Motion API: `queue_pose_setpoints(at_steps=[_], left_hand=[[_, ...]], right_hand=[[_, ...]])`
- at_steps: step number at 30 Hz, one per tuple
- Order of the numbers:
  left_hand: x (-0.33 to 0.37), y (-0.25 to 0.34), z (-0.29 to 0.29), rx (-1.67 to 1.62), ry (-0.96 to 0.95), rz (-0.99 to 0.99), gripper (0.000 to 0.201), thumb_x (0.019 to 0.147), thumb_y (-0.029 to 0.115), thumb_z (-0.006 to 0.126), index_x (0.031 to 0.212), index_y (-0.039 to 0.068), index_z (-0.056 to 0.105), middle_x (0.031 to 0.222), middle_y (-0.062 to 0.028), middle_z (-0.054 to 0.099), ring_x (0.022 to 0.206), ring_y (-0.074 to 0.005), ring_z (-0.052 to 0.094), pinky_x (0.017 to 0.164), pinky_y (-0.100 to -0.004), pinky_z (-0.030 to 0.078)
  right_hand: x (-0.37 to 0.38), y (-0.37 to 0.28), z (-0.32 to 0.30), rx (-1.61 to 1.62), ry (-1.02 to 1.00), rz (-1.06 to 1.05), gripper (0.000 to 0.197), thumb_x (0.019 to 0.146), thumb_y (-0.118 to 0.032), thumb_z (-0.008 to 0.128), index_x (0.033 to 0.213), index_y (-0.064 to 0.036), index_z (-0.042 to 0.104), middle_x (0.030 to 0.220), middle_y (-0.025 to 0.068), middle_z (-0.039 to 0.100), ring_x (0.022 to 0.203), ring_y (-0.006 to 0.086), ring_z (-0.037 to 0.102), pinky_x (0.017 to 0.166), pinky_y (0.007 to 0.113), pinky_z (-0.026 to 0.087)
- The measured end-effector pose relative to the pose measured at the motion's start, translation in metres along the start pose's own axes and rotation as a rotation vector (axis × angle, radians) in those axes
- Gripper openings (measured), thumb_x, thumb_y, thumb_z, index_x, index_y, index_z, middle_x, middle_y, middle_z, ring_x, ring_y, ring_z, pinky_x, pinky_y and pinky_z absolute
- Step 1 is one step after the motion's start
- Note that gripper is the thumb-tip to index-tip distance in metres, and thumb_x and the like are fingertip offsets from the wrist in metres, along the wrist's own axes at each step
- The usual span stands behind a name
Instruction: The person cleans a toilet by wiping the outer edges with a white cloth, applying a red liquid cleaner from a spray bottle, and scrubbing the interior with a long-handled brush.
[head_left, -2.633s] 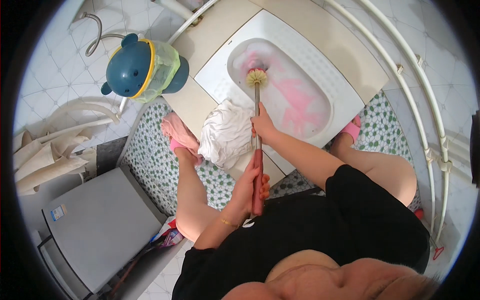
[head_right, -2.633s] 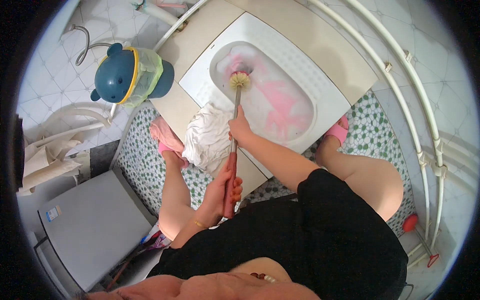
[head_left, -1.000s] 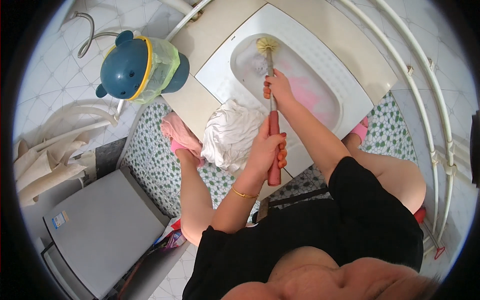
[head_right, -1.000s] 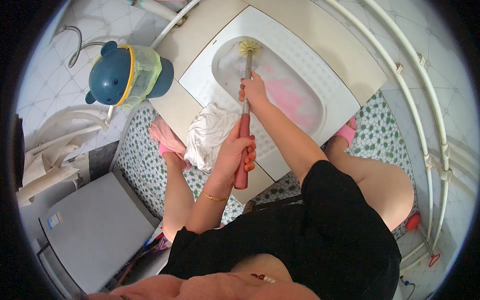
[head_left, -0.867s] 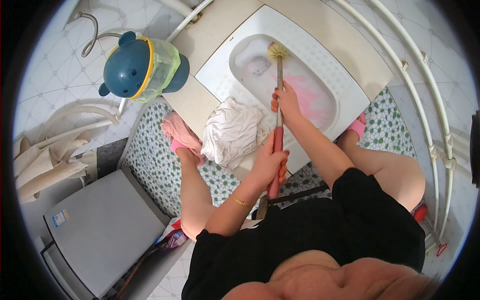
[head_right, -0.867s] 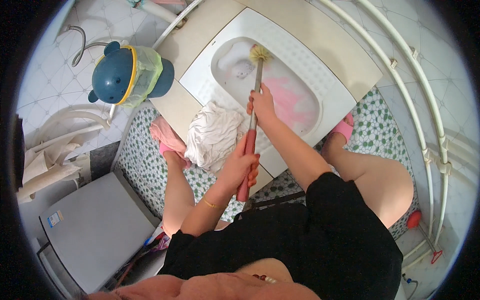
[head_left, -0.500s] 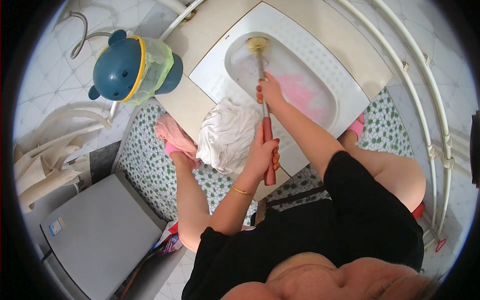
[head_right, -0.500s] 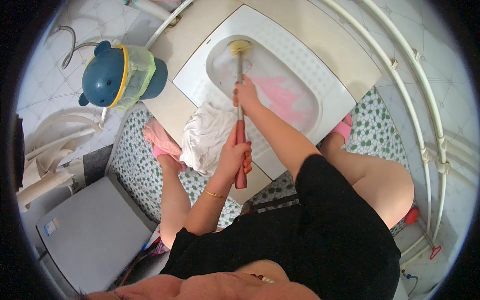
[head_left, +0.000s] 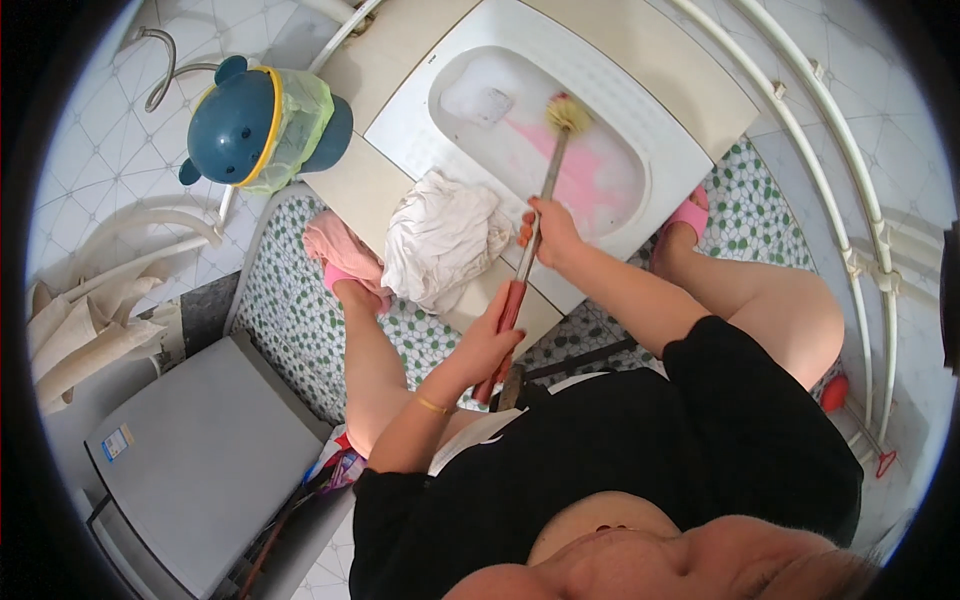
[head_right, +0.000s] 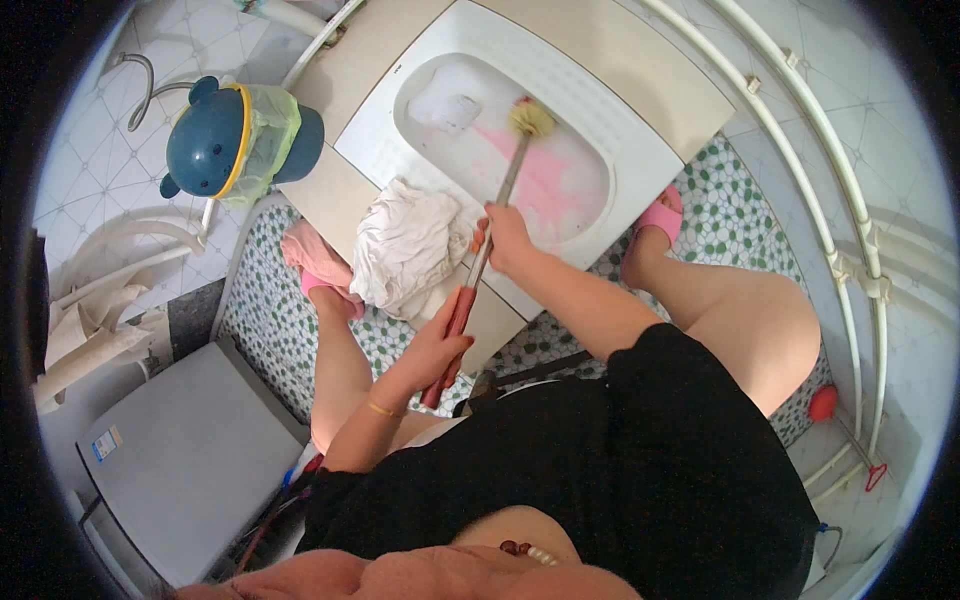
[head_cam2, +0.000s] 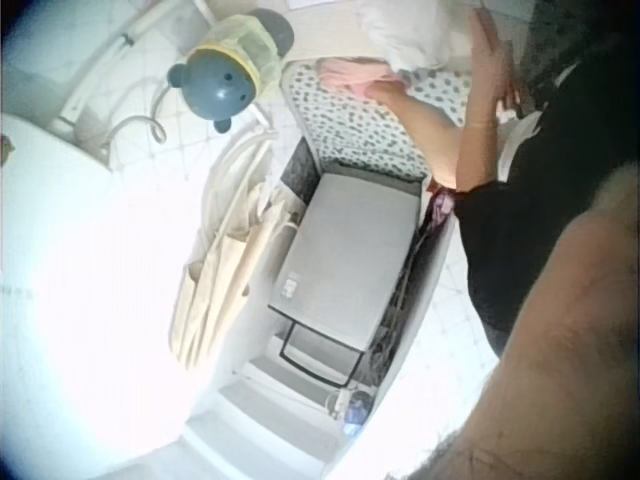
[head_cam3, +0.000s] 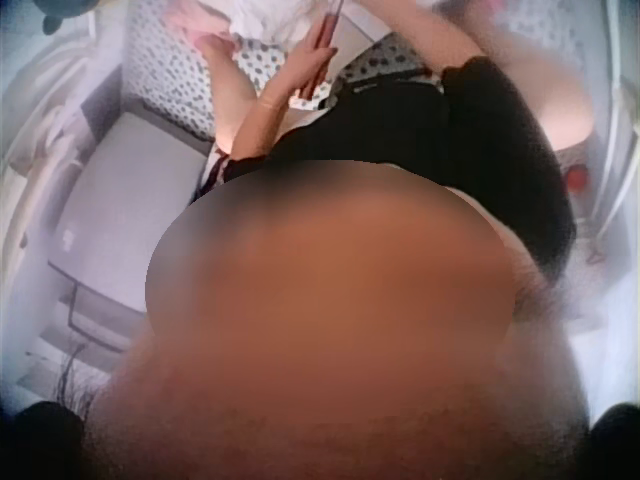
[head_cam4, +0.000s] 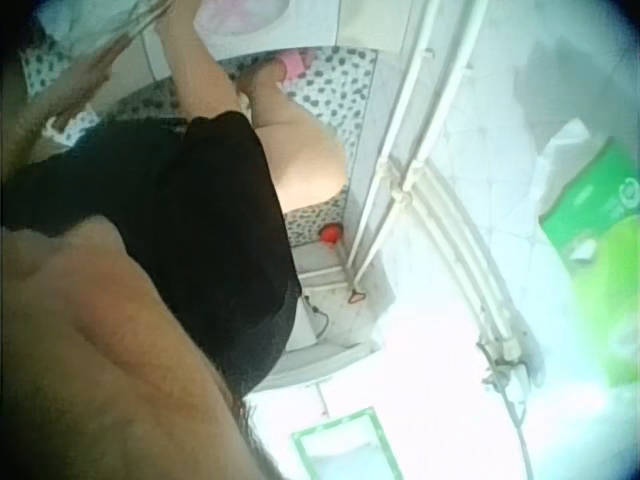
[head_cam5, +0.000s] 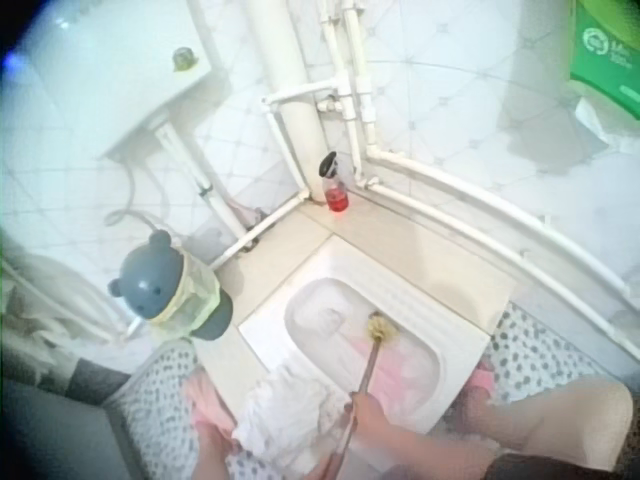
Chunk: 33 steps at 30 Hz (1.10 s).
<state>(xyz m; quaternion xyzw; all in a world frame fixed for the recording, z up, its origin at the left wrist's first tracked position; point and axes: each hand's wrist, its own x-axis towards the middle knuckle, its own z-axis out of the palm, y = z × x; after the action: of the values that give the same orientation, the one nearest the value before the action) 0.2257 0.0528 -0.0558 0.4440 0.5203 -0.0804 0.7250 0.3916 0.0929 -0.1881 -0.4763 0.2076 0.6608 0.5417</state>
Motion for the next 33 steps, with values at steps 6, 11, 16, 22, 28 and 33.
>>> queue_pose_setpoints(at_steps=[6, 11, 16, 22, 28, 33], left_hand=[[-0.04, 0.014, -0.024, 0.218, -0.227, -0.122, 0.077, 0.081, 0.007, 0.053, 0.147, 0.019, 0.014, 0.07, -0.0025, 0.049, 0.044, -0.0102, 0.045, 0.04, -0.0242, 0.039], [-0.022, 0.023, -0.025, 0.24, -0.143, -0.146, 0.077, 0.082, 0.008, 0.052, 0.147, 0.02, 0.013, 0.061, -0.0026, 0.046, 0.04, -0.012, 0.042, 0.039, -0.0274, 0.039], [0.032, 0.037, 0.016, -0.033, 0.084, 0.047, 0.074, 0.082, 0.005, 0.047, 0.145, 0.018, 0.011, 0.062, -0.0062, 0.046, 0.04, -0.0162, 0.045, 0.037, -0.0303, 0.04], [0.078, 0.042, 0.02, -0.212, 0.197, 0.156, 0.072, 0.082, 0.002, 0.045, 0.144, 0.016, 0.011, 0.06, -0.0064, 0.044, 0.039, -0.0166, 0.044, 0.035, -0.0306, 0.04], [0.001, 0.012, 0.01, 0.106, 0.016, 0.008, 0.074, 0.082, 0.005, 0.048, 0.145, 0.017, 0.011, 0.062, -0.0052, 0.045, 0.039, -0.015, 0.044, 0.036, -0.0289, 0.039], [-0.031, 0.003, -0.012, 0.228, -0.138, -0.146, 0.077, 0.083, 0.008, 0.051, 0.147, 0.02, 0.01, 0.062, -0.0025, 0.046, 0.04, -0.0112, 0.043, 0.039, -0.0267, 0.039]], right_hand=[[-0.051, 0.037, -0.03, 0.145, 0.141, 0.062, 0.014, 0.093, -0.018, 0.04, 0.102, -0.0089, 0.033, 0.081, 0.0094, 0.042, 0.057, 0.0202, 0.044, 0.05, 0.041, 0.045], [-0.029, 0.022, -0.014, 0.147, 0.043, -0.064, 0.013, 0.09, -0.014, 0.044, 0.098, -0.0078, 0.036, 0.072, 0.0074, 0.041, 0.054, 0.0202, 0.041, 0.051, 0.04, 0.04], [0.053, -0.02, 0.019, -0.142, -0.067, -0.101, 0.014, 0.087, -0.014, 0.051, 0.081, -0.0056, 0.042, 0.063, 0.0056, 0.043, 0.046, 0.0177, 0.04, 0.042, 0.035, 0.037], [0.091, -0.05, 0.05, -0.314, -0.129, -0.114, 0.016, 0.089, -0.015, 0.051, 0.082, -0.0038, 0.041, 0.063, 0.0062, 0.04, 0.048, 0.0182, 0.042, 0.042, 0.037, 0.039], [0.021, 0.004, -0.017, -0.056, -0.111, -0.06, 0.017, 0.092, -0.016, 0.045, 0.099, -0.0044, 0.035, 0.074, 0.0106, 0.041, 0.05, 0.0205, 0.044, 0.042, 0.039, 0.043], [-0.037, 0.025, -0.025, 0.002, 0.074, -0.017, 0.018, 0.092, -0.016, 0.041, 0.104, -0.0053, 0.032, 0.079, 0.0102, 0.041, 0.053, 0.0205, 0.044, 0.046, 0.041, 0.046]])
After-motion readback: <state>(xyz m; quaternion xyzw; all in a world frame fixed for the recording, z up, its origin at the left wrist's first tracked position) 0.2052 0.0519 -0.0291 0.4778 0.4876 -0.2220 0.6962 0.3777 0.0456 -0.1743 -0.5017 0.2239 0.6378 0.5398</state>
